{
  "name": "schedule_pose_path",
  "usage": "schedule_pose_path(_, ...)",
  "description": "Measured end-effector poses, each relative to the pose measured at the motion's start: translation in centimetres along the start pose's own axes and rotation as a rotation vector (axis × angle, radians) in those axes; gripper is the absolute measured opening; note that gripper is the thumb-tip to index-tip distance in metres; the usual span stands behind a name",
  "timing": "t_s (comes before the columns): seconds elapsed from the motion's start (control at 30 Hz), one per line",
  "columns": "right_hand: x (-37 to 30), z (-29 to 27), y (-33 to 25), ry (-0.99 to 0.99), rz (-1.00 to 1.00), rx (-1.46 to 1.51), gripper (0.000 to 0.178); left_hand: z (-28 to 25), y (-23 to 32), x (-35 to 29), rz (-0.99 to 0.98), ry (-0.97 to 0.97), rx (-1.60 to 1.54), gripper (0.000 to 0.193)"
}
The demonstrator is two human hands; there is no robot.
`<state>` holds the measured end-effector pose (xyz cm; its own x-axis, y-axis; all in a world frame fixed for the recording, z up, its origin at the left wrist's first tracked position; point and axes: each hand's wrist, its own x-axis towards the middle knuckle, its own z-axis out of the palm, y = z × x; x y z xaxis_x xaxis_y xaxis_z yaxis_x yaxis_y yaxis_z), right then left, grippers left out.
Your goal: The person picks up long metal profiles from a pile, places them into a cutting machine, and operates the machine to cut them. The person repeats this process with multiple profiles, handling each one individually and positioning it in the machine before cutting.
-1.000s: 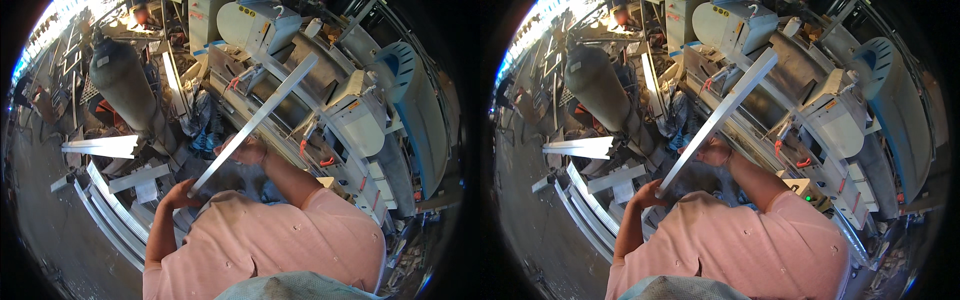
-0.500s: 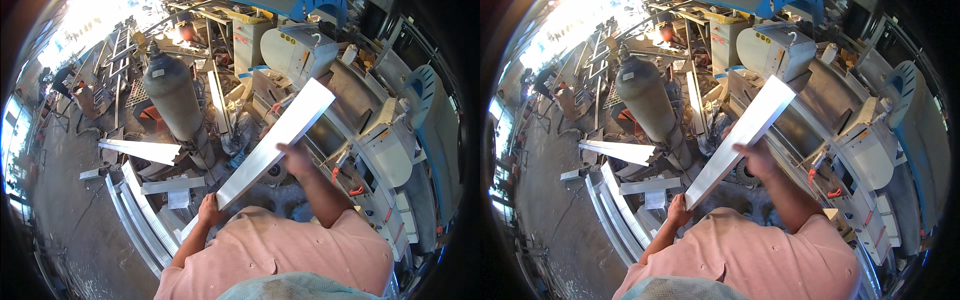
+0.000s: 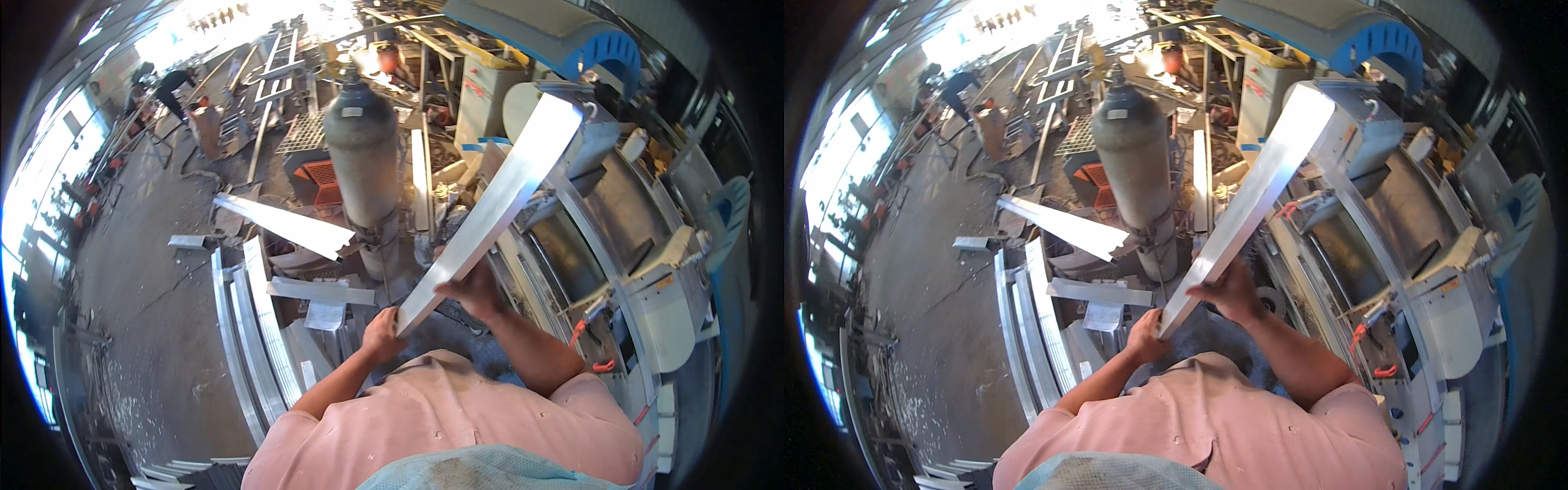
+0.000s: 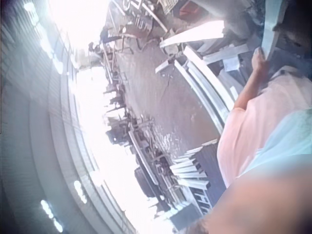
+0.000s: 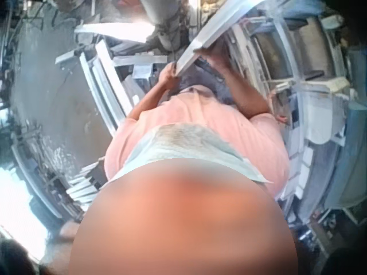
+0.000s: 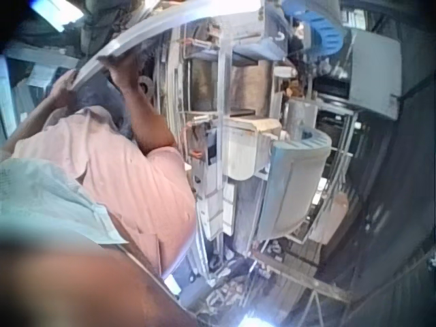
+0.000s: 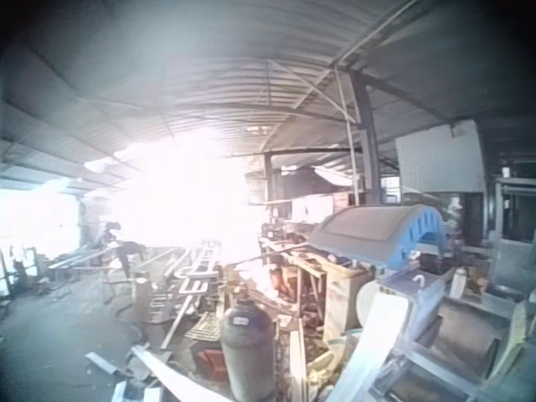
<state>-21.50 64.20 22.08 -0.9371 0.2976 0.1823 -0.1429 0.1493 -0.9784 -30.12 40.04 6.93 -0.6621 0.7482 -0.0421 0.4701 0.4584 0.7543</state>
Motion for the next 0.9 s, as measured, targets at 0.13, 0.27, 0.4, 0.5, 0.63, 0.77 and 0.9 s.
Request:
schedule_pose_path(0.13, -1.1, 3.0, 4.0, -0.155, -0.055, -0.236, 0.098, -1.9, 4.3, 2.6, 0.153, 0.206, -0.141, 0.069)
schedule_pose_path(0.27, -3.4, 2.2, 6.1, -0.239, -0.006, -0.462, 0.104, -6.8, 7.3, 3.9, 0.207, 0.251, -0.463, 0.061)
schedule_pose_path(0.4, -5.1, 1.0, 7.1, -0.234, 0.001, -0.667, 0.112, -9.1, 9.7, 4.4, 0.297, 0.245, -0.506, 0.059)
schedule_pose_path(0.5, -6.4, 0.2, 6.9, -0.166, -0.113, -0.665, 0.111, -8.4, 11.6, 3.8, 0.378, 0.235, -0.778, 0.055)
schedule_pose_path(0.63, -8.5, -1.1, 5.7, -0.045, -0.141, -0.683, 0.101, -8.3, 13.5, 3.1, 0.335, 0.134, -0.998, 0.062)
schedule_pose_path(0.77, -11.0, -5.5, 3.1, -0.044, 0.026, -0.399, 0.094, -9.9, 14.8, 3.3, 0.368, -0.039, -1.218, 0.072)
schedule_pose_path(0.9, -14.8, -13.4, -0.8, -0.127, 0.437, -0.214, 0.093, -14.2, 14.2, 5.8, 0.422, -0.066, -1.283, 0.055)
